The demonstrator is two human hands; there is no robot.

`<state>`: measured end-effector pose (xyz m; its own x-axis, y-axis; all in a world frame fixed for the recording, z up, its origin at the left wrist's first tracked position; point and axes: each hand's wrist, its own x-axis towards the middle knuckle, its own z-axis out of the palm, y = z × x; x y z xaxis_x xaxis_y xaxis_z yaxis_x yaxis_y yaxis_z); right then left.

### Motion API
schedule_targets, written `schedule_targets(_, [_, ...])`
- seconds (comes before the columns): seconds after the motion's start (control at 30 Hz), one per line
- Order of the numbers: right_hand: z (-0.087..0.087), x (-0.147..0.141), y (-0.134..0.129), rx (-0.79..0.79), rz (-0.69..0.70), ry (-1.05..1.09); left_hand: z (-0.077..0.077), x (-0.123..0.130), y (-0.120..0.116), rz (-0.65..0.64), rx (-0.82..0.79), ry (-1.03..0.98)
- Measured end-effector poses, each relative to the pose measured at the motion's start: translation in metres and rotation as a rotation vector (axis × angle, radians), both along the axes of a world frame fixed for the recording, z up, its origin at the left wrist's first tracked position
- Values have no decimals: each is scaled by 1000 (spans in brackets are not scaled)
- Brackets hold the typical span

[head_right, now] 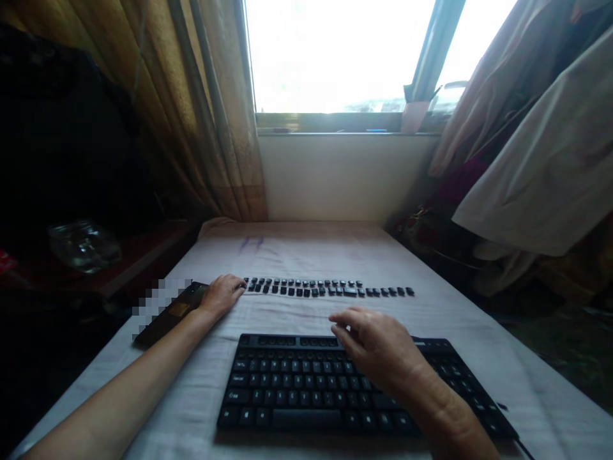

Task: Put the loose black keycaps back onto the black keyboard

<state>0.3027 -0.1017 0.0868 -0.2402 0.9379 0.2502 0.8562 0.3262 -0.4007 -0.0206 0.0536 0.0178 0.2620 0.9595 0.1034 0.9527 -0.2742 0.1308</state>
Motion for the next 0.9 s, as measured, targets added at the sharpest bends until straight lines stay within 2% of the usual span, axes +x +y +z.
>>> schedule_targets(0.13, [9, -13, 11, 19, 33, 21, 3, 3, -16, -20, -16, -85])
schedule_targets(0.27, [9, -43, 26, 24, 84, 94, 5, 11, -59, -110, -14, -242])
schedule_targets(0.4, [-8, -83, 31, 6, 150, 97, -1, 19, -110, -201, -22, -443])
schedule_targets(0.5, [-25, -104, 28, -19, 205, 131, -7, 19, -133, -204, -12, -564])
schedule_targets(0.63, [-38, -112, 22, -60, 269, 172, -9, 17, -139, -215, 5, -658])
schedule_targets(0.9, [-43, -113, 22, -59, 278, 60, -7, 15, -139, -229, -25, -718])
